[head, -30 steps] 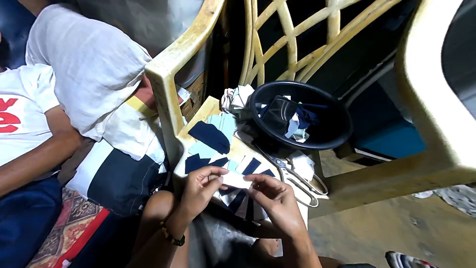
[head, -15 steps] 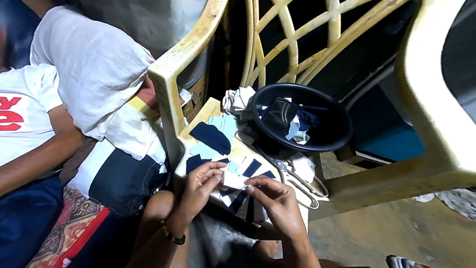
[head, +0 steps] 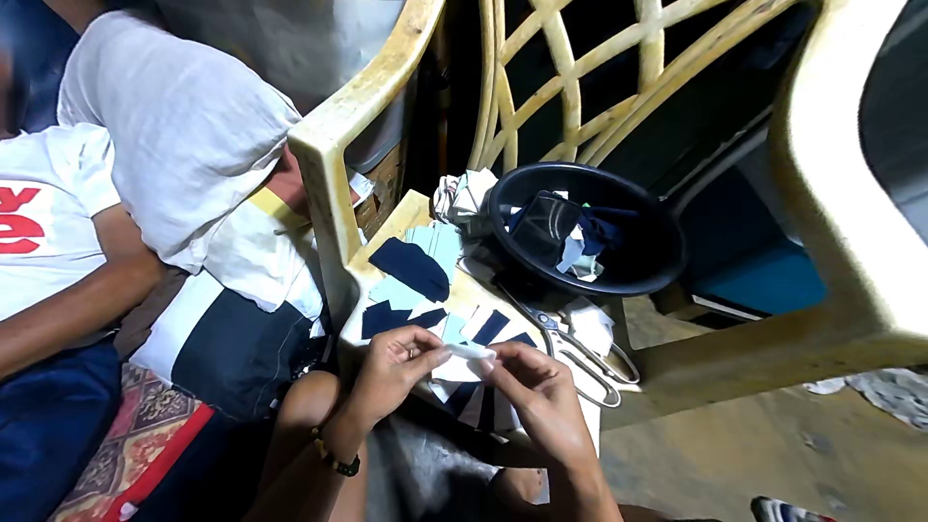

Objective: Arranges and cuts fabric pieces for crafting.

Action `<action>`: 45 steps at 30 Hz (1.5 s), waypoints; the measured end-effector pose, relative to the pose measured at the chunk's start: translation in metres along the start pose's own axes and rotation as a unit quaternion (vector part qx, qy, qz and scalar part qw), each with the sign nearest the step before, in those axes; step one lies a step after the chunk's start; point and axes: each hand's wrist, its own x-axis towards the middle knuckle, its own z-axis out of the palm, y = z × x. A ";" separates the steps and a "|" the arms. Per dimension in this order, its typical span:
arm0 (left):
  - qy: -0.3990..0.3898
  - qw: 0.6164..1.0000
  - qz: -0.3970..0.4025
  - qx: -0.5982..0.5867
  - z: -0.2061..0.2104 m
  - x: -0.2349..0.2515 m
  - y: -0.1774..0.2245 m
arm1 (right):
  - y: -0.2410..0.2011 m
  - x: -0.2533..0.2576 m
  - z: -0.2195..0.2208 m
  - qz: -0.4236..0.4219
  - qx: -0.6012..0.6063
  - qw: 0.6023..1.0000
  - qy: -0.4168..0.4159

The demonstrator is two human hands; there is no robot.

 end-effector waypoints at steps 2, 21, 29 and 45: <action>-0.001 0.999 -0.045 -0.025 0.002 -0.001 0.004 | 0.002 0.000 0.000 -0.004 -0.004 1.000 0.004; -0.030 0.995 -0.079 -0.051 -0.002 0.001 0.009 | 0.000 0.001 -0.001 0.041 0.015 0.999 0.004; -0.079 0.992 -0.045 -0.087 -0.011 0.001 0.005 | 0.004 0.001 -0.013 0.030 0.048 0.998 -0.038; -0.137 0.986 0.013 -0.091 -0.020 0.001 0.001 | 0.006 0.002 -0.020 -0.045 0.047 0.993 -0.103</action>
